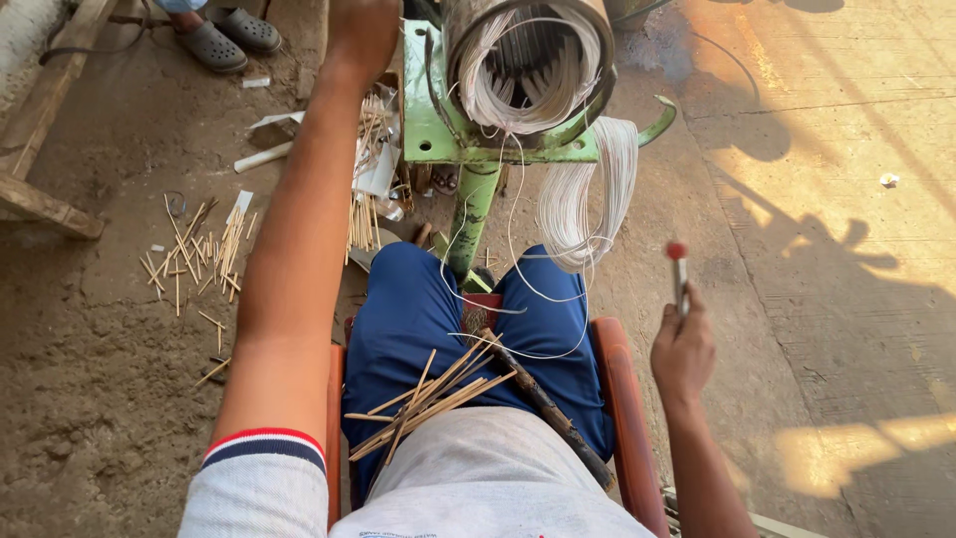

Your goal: The person winds white wire onto a cylindrical metal drum using a hammer to compact the layers. They repeatedly insert thin wooden sticks into the drum to separate and organize the wire coils while seated on a chair in a workshop.

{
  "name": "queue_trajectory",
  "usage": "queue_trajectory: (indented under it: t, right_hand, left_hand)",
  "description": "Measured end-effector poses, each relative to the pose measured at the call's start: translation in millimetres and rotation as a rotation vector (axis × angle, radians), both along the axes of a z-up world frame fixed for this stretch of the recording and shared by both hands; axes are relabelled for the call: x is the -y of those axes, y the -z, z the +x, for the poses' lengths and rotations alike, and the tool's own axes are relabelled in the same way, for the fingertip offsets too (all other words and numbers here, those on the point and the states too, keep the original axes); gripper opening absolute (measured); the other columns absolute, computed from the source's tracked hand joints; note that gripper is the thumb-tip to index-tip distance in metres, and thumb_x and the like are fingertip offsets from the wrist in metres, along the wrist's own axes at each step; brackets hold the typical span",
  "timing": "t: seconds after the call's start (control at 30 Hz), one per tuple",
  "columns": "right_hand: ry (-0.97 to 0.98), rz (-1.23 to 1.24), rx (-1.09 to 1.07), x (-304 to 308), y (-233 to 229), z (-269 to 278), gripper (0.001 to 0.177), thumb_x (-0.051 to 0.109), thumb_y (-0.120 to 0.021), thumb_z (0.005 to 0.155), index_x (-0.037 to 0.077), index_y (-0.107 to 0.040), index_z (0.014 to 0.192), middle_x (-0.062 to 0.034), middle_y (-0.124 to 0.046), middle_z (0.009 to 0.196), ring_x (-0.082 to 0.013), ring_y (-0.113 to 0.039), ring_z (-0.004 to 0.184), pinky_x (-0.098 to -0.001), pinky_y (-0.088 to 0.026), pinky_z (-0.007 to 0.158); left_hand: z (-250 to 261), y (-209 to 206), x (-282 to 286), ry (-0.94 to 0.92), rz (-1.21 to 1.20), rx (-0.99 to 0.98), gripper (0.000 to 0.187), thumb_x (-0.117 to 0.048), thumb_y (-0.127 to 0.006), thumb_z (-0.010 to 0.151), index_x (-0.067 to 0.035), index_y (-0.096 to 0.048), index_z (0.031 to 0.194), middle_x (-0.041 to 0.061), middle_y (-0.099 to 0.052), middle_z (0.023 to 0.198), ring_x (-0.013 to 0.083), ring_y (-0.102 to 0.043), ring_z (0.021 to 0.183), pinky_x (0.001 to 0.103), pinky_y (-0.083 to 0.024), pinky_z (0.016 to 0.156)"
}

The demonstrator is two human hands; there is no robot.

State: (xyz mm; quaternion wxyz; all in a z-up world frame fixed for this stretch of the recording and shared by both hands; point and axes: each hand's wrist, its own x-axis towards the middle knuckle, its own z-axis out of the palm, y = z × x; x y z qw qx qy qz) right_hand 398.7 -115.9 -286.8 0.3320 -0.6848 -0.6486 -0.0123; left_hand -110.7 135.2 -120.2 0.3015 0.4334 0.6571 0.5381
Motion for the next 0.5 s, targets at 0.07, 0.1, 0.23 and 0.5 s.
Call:
queue_trajectory:
  t: [0.07,0.1,0.23,0.5]
  right_hand:
    - [0.092,-0.342,-0.109,-0.5,25.9,-13.4,0.041,0.023,-0.052,0.107,0.018,-0.054,0.148,-0.0118,-0.069,0.102,-0.028,-0.064,0.071,-0.0452,-0.049,0.056]
    - [0.028,-0.227,-0.05,2.1,36.5,-20.8,0.043,0.021,-0.055,0.105,0.016,-0.055,0.148,-0.0128,-0.068,0.1,-0.0302,-0.064,0.078,-0.0458,-0.049,0.064]
    - [-0.054,-0.122,0.144,11.1,58.4,-40.2,0.042,0.021,-0.061,0.101,0.02,-0.06,0.143,-0.0102,-0.066,0.096,-0.0301,-0.065,0.088,-0.0453,-0.049,0.08]
    - [-0.125,-0.101,0.057,12.1,52.6,-44.0,0.042,0.017,-0.061,0.097,0.016,-0.061,0.139,-0.0142,-0.068,0.1,-0.0346,-0.066,0.093,-0.0478,-0.049,0.082]
  left_hand:
    - [-11.5,7.4,-34.0,0.106,-0.088,0.109,0.056,-0.048,-0.038,0.114,-0.002,-0.037,0.145,0.022,-0.042,0.135,0.037,-0.044,0.122,0.053,-0.035,0.106]
    - [-14.6,10.6,-48.4,0.155,-0.117,0.15,0.056,-0.049,-0.038,0.113,-0.002,-0.038,0.143,0.022,-0.043,0.133,0.0362,-0.044,0.119,0.053,-0.036,0.104]
    - [-14.6,26.7,-80.2,0.305,-0.147,0.256,0.058,-0.053,-0.037,0.11,-0.002,-0.045,0.136,0.02,-0.048,0.123,0.033,-0.047,0.11,0.049,-0.038,0.098]
    - [-5.6,52.7,-81.4,0.292,0.178,0.383,0.065,-0.059,-0.036,0.104,-0.001,-0.058,0.123,0.016,-0.058,0.104,0.0267,-0.052,0.091,0.043,-0.044,0.085]
